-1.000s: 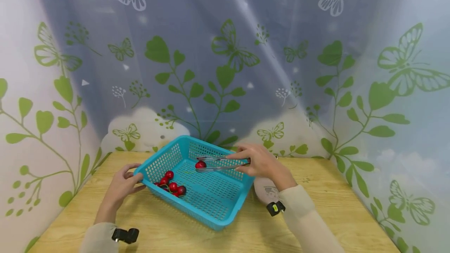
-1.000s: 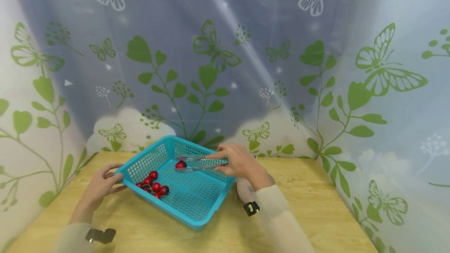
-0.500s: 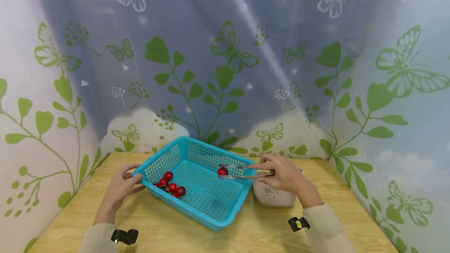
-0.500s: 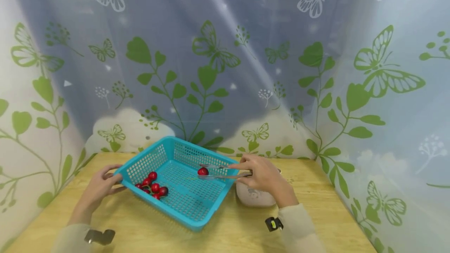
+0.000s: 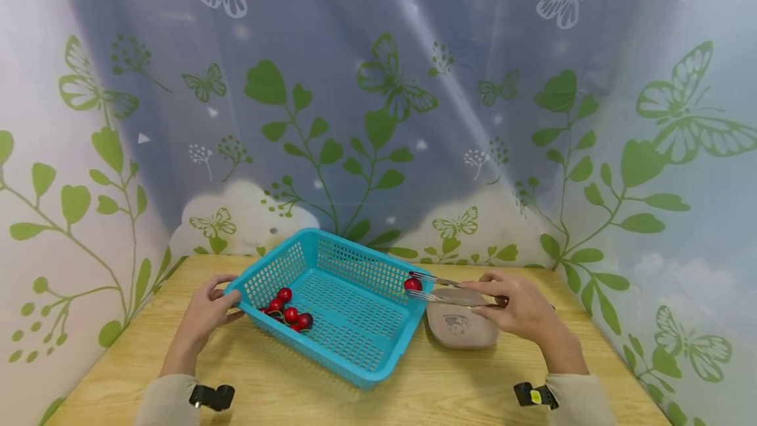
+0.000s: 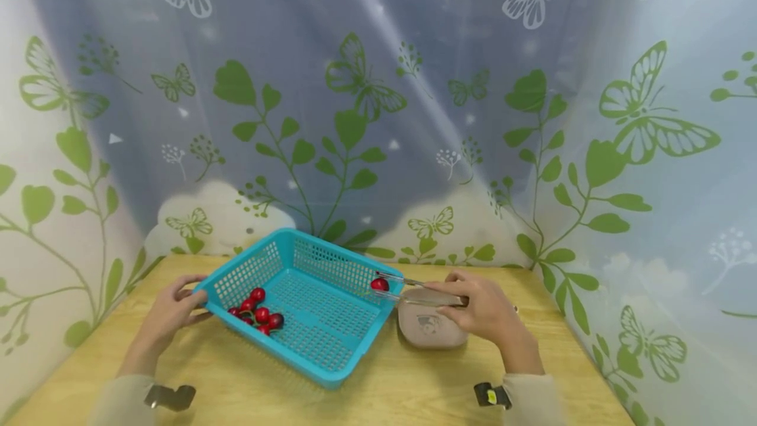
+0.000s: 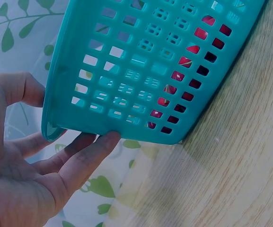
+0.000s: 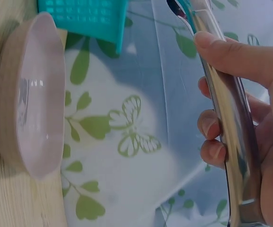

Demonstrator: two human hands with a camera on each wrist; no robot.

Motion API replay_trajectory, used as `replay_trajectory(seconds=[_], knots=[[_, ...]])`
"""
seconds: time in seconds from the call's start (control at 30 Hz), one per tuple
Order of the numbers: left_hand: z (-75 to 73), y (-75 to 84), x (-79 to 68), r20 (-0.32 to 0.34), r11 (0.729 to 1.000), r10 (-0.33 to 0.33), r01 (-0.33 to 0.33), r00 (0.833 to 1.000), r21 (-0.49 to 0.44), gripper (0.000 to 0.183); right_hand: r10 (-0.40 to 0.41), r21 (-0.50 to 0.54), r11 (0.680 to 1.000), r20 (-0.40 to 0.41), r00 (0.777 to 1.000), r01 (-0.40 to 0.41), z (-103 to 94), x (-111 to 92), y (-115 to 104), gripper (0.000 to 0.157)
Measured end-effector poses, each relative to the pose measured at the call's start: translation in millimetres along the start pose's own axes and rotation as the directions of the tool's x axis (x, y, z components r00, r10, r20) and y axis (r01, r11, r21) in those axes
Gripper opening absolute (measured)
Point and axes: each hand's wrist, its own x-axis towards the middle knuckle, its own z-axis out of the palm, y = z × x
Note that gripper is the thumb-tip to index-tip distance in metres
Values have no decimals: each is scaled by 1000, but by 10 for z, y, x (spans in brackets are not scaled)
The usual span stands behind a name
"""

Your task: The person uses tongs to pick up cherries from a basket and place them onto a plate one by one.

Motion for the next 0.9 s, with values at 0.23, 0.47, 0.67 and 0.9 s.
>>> replay_trajectory(seconds=[0.23, 0.47, 0.67, 0.9], knots=[[-12, -31, 23, -1, 1000, 5, -5, 1000, 4, 55, 18, -29, 999, -21, 1000, -19, -138, -132, 63, 52], [-48, -41, 22, 4, 1000, 15, -15, 1000, 2, 55, 100, -65, 993, 9, 995, -99, -188, -220, 119, 50], [-38, -43, 20, 7, 1000, 20, -20, 1000, 1, 54, 143, -89, 986, 33, 989, -139, -215, -283, 161, 48], [-13, -50, 33, 8, 1000, 5, -5, 1000, 0, 56, 190, -97, 978, 67, 979, -183, -238, -350, 234, 47]])
